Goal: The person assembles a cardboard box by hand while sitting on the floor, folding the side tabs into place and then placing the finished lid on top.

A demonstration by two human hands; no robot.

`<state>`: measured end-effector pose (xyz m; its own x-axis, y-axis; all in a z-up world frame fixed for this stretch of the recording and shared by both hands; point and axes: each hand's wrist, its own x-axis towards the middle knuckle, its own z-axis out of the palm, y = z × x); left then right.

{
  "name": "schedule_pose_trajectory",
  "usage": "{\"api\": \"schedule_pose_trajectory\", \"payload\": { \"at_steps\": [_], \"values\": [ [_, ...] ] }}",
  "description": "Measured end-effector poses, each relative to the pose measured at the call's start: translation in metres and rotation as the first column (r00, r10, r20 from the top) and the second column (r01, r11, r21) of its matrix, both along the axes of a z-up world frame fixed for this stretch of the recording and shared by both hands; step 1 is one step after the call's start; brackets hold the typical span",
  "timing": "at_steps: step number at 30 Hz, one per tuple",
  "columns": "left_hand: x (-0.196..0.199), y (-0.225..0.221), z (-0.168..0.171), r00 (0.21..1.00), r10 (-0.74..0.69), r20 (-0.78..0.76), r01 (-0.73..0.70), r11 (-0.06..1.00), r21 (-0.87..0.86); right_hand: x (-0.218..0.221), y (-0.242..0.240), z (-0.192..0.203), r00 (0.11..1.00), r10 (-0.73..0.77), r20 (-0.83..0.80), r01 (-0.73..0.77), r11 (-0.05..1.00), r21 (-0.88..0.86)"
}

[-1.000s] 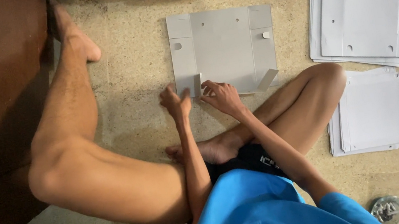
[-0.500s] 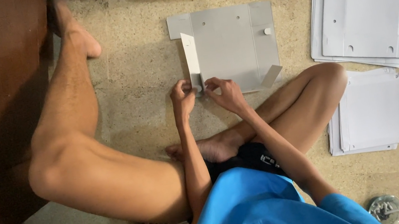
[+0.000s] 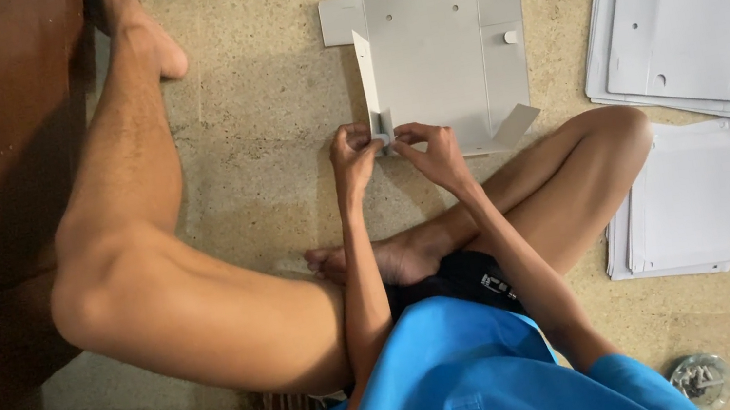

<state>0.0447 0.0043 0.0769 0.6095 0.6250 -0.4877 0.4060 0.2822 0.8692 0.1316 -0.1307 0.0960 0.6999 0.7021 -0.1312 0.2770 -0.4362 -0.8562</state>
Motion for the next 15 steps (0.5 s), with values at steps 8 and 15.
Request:
{"api": "schedule_pose_trajectory", "payload": {
  "at_steps": [8,15],
  "values": [
    [-0.002,-0.001,-0.011,0.997,0.074,0.019,-0.072,0.993,-0.091,0.002,-0.001,0.012,0.996,0.084,-0.031,-0.084,0.996,0.001],
    [0.000,-0.004,-0.013,0.995,0.094,0.024,-0.090,0.988,-0.126,0.002,0.000,0.004,0.997,0.059,-0.059,-0.059,0.998,-0.006]
  ]
}}
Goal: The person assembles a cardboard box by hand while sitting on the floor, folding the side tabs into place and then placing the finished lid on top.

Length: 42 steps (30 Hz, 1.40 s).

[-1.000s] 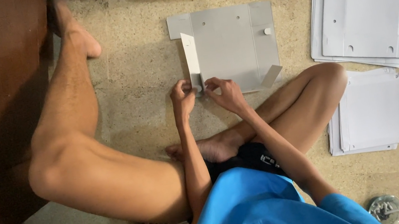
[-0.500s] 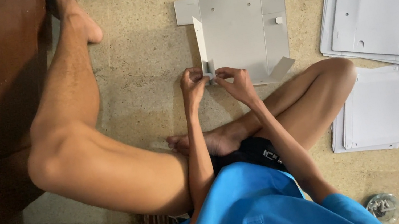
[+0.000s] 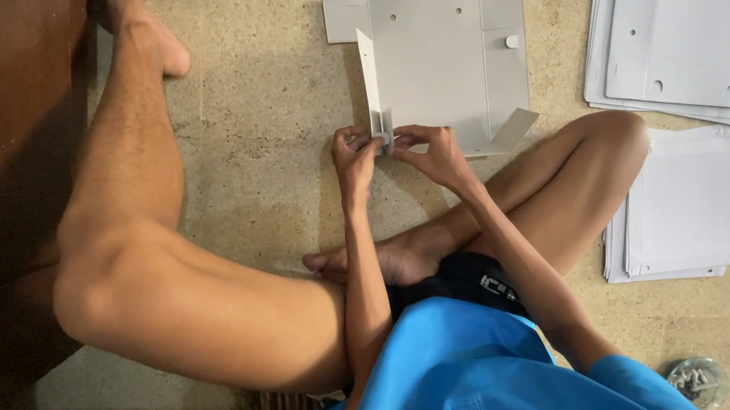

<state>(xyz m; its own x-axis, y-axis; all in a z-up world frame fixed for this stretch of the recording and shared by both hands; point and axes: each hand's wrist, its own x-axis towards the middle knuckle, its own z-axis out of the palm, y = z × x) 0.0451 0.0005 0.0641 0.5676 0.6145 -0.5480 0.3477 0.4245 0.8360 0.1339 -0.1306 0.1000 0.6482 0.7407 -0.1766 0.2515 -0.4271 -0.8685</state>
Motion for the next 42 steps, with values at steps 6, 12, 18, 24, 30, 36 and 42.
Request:
{"api": "schedule_pose_trajectory", "payload": {
  "at_steps": [6,12,18,24,30,36,42],
  "values": [
    [0.003,-0.004,0.001,0.999,0.003,-0.032,-0.002,1.000,0.016,0.000,0.002,0.002,1.000,-0.012,-0.016,0.012,1.000,0.008],
    [0.004,-0.004,-0.009,1.000,0.011,-0.028,-0.009,0.998,0.057,0.002,0.001,-0.004,0.991,-0.044,-0.125,0.042,0.999,-0.012],
    [0.005,-0.006,-0.005,0.999,-0.018,-0.030,0.021,0.995,0.100,0.013,0.003,-0.016,0.994,-0.057,-0.098,0.056,0.998,-0.013],
    [0.001,-0.003,-0.001,0.998,-0.052,-0.035,0.055,0.993,0.109,0.004,0.011,-0.007,0.988,-0.078,-0.134,0.080,0.997,0.014],
    [0.002,0.001,0.022,0.988,-0.138,-0.068,0.149,0.973,0.179,0.010,0.020,-0.014,0.973,-0.111,-0.203,0.115,0.993,0.012],
    [0.010,0.001,0.021,0.985,-0.146,-0.090,0.164,0.956,0.241,0.016,0.025,-0.022,0.966,-0.100,-0.237,0.096,0.995,-0.031],
    [0.007,-0.004,0.022,0.984,-0.145,-0.109,0.172,0.932,0.320,0.012,0.025,-0.010,0.968,-0.119,-0.220,0.106,0.992,-0.068]
  ]
}}
